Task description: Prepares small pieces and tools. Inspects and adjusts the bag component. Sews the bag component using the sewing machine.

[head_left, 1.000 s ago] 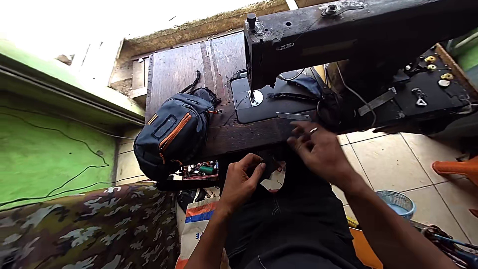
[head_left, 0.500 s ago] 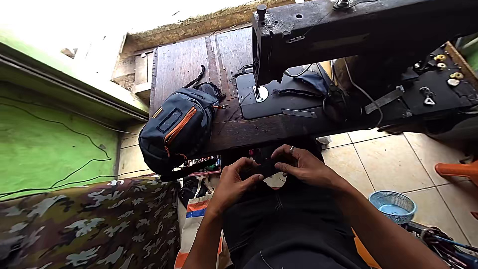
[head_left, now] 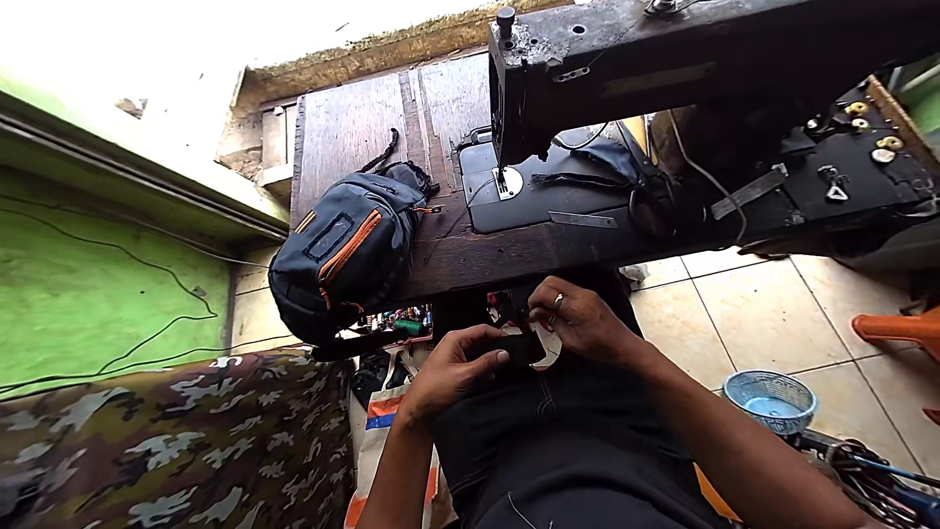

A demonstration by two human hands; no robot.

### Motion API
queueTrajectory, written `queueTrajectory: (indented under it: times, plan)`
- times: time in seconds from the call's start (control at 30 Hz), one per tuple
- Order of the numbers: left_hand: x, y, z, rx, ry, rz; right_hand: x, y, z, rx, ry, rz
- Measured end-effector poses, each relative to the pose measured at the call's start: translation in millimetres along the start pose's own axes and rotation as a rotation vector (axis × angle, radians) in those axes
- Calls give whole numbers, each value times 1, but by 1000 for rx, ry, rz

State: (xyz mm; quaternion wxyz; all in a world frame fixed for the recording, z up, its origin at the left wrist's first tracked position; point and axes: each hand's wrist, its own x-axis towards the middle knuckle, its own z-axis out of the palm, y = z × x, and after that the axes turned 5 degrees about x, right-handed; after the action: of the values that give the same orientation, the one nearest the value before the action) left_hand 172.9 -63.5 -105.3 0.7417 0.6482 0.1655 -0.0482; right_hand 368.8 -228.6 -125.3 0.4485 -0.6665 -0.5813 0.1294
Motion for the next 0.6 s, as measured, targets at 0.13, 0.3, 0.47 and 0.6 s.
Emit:
queueTrajectory:
  times: [0.13,0.3,0.47,0.6]
  plan:
    - [-4,-13,-4,-167,-34,4,-7,10,-15,-201,132,225]
    - [1,-16,-1,-151,-69,4,-12,0,-10,398,-261,216]
    - [3,-6,3,2,-53,5,-16,-2,14,406,-201,158]
    - [5,-10,4,60,-37,-53,-19,0,23,-47,-132,-53]
